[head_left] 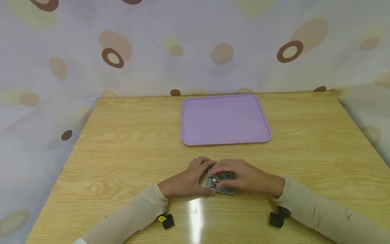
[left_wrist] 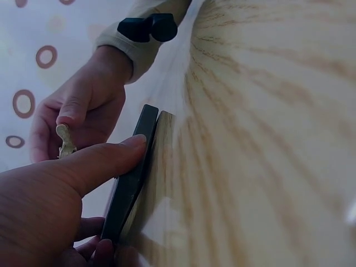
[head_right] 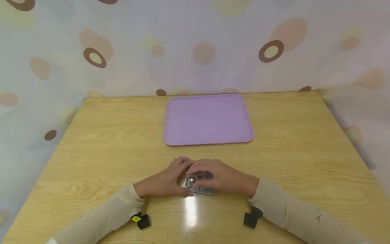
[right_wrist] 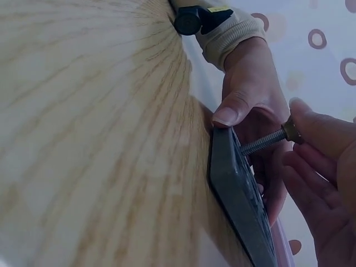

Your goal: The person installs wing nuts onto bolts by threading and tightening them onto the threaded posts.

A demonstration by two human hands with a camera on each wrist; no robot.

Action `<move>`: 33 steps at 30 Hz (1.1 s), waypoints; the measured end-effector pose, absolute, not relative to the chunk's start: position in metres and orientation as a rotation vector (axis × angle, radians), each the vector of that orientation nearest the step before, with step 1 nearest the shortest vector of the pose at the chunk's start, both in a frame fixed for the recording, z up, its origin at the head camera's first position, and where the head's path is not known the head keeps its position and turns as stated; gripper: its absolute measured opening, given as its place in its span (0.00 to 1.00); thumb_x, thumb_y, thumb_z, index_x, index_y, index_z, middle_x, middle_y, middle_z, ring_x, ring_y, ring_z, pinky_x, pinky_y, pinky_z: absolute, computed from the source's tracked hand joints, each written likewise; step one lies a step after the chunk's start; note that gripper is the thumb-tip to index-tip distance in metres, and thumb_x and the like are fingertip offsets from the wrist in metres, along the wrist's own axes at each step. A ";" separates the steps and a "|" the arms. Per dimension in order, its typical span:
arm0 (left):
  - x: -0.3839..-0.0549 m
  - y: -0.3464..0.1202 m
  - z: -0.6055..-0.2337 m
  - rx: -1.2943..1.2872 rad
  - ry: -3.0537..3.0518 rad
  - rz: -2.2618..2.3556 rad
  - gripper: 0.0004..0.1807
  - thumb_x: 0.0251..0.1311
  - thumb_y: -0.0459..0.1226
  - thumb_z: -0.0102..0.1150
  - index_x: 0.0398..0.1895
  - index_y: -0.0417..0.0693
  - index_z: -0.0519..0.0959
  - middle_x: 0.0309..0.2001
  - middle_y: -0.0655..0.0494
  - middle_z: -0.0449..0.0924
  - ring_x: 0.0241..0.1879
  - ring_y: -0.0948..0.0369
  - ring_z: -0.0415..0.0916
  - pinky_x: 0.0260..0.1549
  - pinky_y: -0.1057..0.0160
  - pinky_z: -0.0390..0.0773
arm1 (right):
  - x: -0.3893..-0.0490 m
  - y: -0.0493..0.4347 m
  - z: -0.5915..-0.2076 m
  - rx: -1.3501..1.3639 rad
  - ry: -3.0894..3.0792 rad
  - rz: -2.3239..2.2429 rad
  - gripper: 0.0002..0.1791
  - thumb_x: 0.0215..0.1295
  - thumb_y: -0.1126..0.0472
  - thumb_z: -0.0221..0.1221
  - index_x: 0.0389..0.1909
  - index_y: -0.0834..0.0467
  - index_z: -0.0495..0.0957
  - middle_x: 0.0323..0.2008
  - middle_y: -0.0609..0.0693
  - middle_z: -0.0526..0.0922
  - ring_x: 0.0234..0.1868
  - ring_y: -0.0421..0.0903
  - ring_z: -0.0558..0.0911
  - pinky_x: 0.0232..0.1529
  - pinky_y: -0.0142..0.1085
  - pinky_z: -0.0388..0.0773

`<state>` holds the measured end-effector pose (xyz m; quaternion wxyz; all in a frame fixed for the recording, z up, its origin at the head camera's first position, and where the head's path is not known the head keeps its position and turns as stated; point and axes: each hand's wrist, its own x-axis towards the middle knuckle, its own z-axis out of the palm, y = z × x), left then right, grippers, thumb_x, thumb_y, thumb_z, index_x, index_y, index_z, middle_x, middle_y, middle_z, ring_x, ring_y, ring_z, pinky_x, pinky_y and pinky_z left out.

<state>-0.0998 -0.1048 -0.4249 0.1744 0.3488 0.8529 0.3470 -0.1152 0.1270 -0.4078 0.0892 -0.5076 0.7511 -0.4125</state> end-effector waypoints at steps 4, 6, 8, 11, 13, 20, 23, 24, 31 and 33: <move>-0.098 -0.103 -0.426 0.985 2.426 0.971 0.49 0.47 0.57 0.66 0.70 0.51 0.55 0.62 0.54 0.53 0.59 0.60 0.51 0.54 0.61 0.64 | -0.112 0.129 -0.408 -1.491 2.274 -1.224 0.20 0.58 0.56 0.63 0.52 0.55 0.77 0.50 0.46 0.78 0.52 0.41 0.75 0.51 0.36 0.72; -0.099 -0.103 -0.426 0.993 2.433 0.961 0.49 0.47 0.57 0.66 0.70 0.50 0.55 0.62 0.54 0.54 0.59 0.60 0.51 0.54 0.61 0.63 | -0.112 0.130 -0.407 -1.500 2.286 -1.222 0.20 0.58 0.58 0.63 0.52 0.56 0.77 0.50 0.46 0.78 0.52 0.42 0.75 0.51 0.37 0.72; -0.100 -0.103 -0.427 1.002 2.437 0.948 0.50 0.47 0.57 0.66 0.70 0.48 0.55 0.62 0.53 0.54 0.60 0.59 0.51 0.55 0.60 0.62 | -0.113 0.131 -0.407 -1.508 2.310 -1.210 0.18 0.58 0.58 0.63 0.51 0.56 0.78 0.49 0.46 0.79 0.51 0.42 0.76 0.50 0.37 0.72; -0.101 -0.102 -0.427 1.004 2.443 0.940 0.50 0.47 0.56 0.67 0.70 0.48 0.55 0.62 0.54 0.54 0.60 0.60 0.51 0.56 0.60 0.62 | -0.112 0.133 -0.406 -1.501 2.339 -1.206 0.16 0.60 0.59 0.62 0.49 0.55 0.79 0.48 0.46 0.79 0.50 0.41 0.77 0.48 0.36 0.74; -0.101 -0.102 -0.426 1.010 2.449 0.938 0.50 0.47 0.56 0.67 0.70 0.48 0.55 0.62 0.54 0.54 0.60 0.60 0.51 0.56 0.60 0.61 | -0.112 0.135 -0.406 -1.491 2.351 -1.211 0.14 0.61 0.60 0.61 0.49 0.55 0.79 0.47 0.45 0.79 0.48 0.40 0.77 0.46 0.36 0.75; -0.099 -0.101 -0.421 0.987 2.427 0.955 0.49 0.47 0.54 0.68 0.70 0.47 0.55 0.61 0.53 0.54 0.60 0.59 0.50 0.57 0.60 0.60 | -0.109 0.139 -0.405 -1.468 2.349 -1.251 0.09 0.63 0.62 0.59 0.43 0.51 0.81 0.43 0.40 0.81 0.44 0.36 0.78 0.44 0.32 0.74; -0.098 -0.101 -0.421 0.974 2.430 0.949 0.50 0.47 0.54 0.68 0.70 0.47 0.55 0.62 0.53 0.53 0.59 0.59 0.51 0.56 0.60 0.61 | -0.107 0.139 -0.404 -1.477 2.330 -1.273 0.08 0.63 0.63 0.58 0.41 0.51 0.81 0.42 0.39 0.80 0.44 0.36 0.78 0.43 0.32 0.75; -0.098 -0.101 -0.421 0.971 2.431 0.947 0.50 0.47 0.55 0.67 0.70 0.47 0.55 0.62 0.53 0.53 0.59 0.59 0.51 0.56 0.60 0.61 | -0.107 0.140 -0.404 -1.474 2.322 -1.280 0.08 0.63 0.64 0.58 0.41 0.51 0.81 0.42 0.39 0.80 0.44 0.37 0.78 0.43 0.32 0.75; -0.099 -0.102 -0.424 0.973 2.432 0.953 0.50 0.47 0.55 0.68 0.70 0.48 0.55 0.61 0.54 0.54 0.58 0.60 0.52 0.55 0.61 0.62 | -0.104 0.139 -0.403 -1.434 2.303 -1.312 0.08 0.63 0.63 0.58 0.41 0.50 0.80 0.42 0.40 0.80 0.45 0.38 0.78 0.46 0.33 0.74; -0.099 -0.102 -0.424 0.978 2.432 0.955 0.49 0.47 0.54 0.68 0.70 0.48 0.55 0.61 0.54 0.54 0.58 0.60 0.52 0.55 0.61 0.62 | -0.103 0.138 -0.404 -1.417 2.308 -1.315 0.08 0.63 0.62 0.59 0.42 0.50 0.80 0.43 0.41 0.80 0.46 0.38 0.77 0.47 0.34 0.73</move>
